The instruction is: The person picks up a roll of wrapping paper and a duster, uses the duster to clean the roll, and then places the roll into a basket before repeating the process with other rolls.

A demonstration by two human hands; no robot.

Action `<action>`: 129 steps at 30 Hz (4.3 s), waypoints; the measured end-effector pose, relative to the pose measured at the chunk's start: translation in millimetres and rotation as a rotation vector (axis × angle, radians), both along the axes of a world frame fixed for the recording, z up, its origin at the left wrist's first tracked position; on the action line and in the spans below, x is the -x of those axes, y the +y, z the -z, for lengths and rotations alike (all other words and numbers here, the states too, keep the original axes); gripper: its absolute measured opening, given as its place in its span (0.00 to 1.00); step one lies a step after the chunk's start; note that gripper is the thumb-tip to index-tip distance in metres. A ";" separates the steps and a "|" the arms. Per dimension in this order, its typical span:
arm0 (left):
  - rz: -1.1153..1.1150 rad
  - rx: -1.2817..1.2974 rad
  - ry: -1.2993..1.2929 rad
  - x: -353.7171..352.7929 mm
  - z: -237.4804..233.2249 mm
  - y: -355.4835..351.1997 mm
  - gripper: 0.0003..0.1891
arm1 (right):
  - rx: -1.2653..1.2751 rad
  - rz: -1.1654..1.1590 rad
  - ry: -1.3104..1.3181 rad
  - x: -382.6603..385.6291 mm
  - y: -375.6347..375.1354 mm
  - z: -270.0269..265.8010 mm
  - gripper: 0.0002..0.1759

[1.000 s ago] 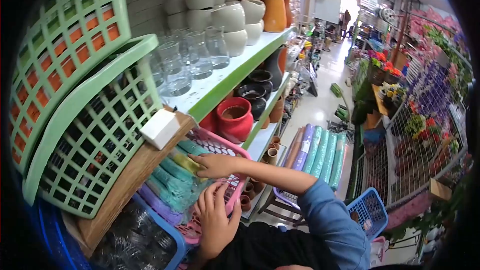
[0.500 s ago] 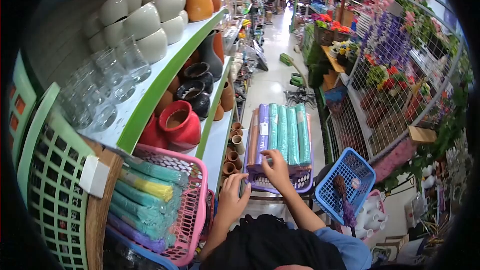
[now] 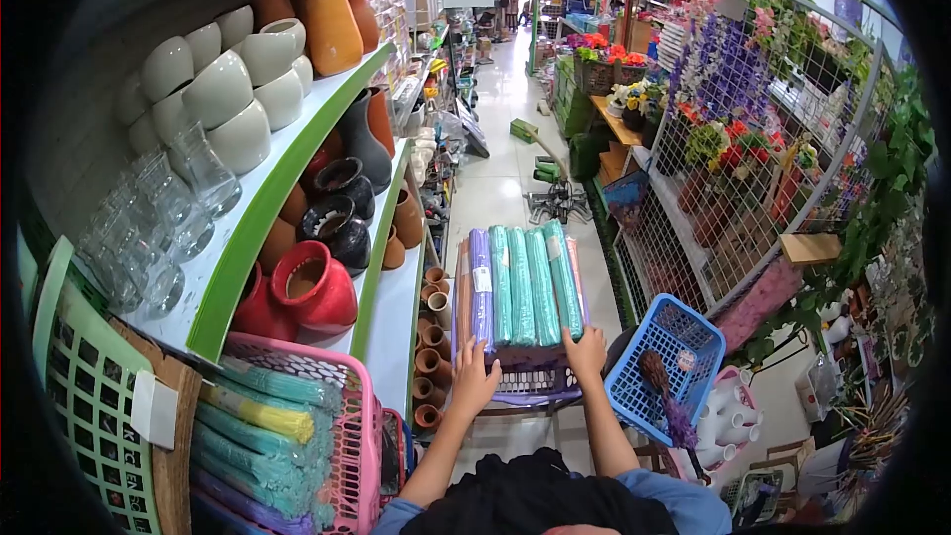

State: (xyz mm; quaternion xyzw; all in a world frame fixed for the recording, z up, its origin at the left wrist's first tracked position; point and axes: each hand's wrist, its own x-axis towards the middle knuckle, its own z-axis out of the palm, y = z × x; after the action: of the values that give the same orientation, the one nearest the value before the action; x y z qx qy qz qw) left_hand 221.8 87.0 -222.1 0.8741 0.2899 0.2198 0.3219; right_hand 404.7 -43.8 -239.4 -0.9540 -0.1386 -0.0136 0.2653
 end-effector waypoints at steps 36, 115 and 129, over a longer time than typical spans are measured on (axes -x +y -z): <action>1.006 0.161 0.407 -117.2 -46.0 -189.8 0.27 | -0.820 0.093 0.562 -44.4 -368.3 -149.6 0.15; 1.034 1.111 0.335 -178.3 18.5 -138.4 0.38 | -0.563 -0.199 0.629 38.9 -403.1 -68.9 0.27; 0.834 -0.203 0.425 -163.9 -18.9 -151.7 0.32 | -0.583 -0.009 0.672 43.4 -390.0 -83.6 0.22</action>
State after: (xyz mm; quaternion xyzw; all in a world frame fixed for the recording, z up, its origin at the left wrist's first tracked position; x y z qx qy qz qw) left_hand 385.7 -64.7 -203.2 0.9684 -0.0492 -0.0844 0.2293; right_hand 361.2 -433.8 -155.8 -0.7903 -0.0390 0.2600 0.5535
